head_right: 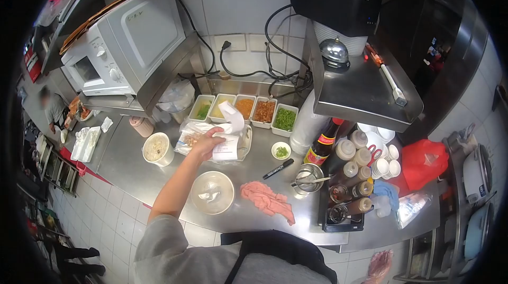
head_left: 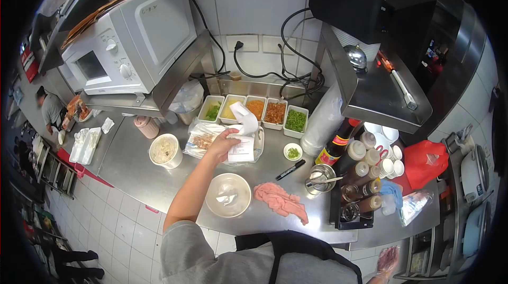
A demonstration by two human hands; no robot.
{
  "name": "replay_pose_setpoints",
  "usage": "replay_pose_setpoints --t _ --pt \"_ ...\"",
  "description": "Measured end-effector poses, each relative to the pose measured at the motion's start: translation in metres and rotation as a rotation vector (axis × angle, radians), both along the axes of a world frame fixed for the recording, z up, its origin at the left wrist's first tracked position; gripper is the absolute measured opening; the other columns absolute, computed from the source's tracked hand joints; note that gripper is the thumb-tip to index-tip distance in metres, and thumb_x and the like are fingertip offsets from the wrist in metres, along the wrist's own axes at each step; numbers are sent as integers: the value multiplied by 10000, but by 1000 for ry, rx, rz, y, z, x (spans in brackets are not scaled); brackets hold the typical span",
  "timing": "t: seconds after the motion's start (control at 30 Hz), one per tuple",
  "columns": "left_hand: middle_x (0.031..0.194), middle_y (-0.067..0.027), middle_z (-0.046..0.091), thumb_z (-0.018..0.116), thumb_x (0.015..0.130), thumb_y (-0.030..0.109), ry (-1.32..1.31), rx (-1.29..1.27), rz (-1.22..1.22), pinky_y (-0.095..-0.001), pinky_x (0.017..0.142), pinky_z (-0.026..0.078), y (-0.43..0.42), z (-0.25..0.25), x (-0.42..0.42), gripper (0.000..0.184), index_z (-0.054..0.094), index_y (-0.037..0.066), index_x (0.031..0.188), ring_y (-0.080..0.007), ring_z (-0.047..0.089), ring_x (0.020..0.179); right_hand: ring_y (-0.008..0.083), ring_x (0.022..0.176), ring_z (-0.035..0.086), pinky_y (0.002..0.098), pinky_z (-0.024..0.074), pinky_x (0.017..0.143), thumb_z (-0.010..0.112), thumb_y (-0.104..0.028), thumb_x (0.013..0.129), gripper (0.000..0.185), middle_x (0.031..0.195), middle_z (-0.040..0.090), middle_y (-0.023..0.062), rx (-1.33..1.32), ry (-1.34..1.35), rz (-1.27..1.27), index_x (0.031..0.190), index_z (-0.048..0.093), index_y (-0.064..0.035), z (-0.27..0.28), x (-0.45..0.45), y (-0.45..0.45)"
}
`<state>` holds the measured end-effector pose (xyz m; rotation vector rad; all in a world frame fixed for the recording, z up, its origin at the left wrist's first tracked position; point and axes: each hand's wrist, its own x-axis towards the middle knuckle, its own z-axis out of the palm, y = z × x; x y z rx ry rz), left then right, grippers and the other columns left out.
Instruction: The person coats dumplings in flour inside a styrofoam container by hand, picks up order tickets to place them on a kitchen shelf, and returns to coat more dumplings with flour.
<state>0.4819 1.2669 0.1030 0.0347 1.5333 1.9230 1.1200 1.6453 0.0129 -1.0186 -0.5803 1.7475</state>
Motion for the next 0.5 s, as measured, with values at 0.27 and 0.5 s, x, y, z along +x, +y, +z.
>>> replay_pose_setpoints --t 0.27,0.5 --pt "1164 -155 608 539 847 -65 -184 14 -316 -333 865 542 0 -19 -15 441 512 16 1280 -226 642 987 119 836 548 281 461 741 683 -273 848 218 899 611 -7 9 46 13 971 624 -102 5 16 -8" --pt "1097 -120 647 576 841 -58 -78 -52 -403 -302 869 536 7 -23 -21 387 579 31 1217 -203 651 967 117 828 555 282 463 735 684 -265 847 201 885 622 -1 45 93 43 962 634 -108 -5 23 -1"
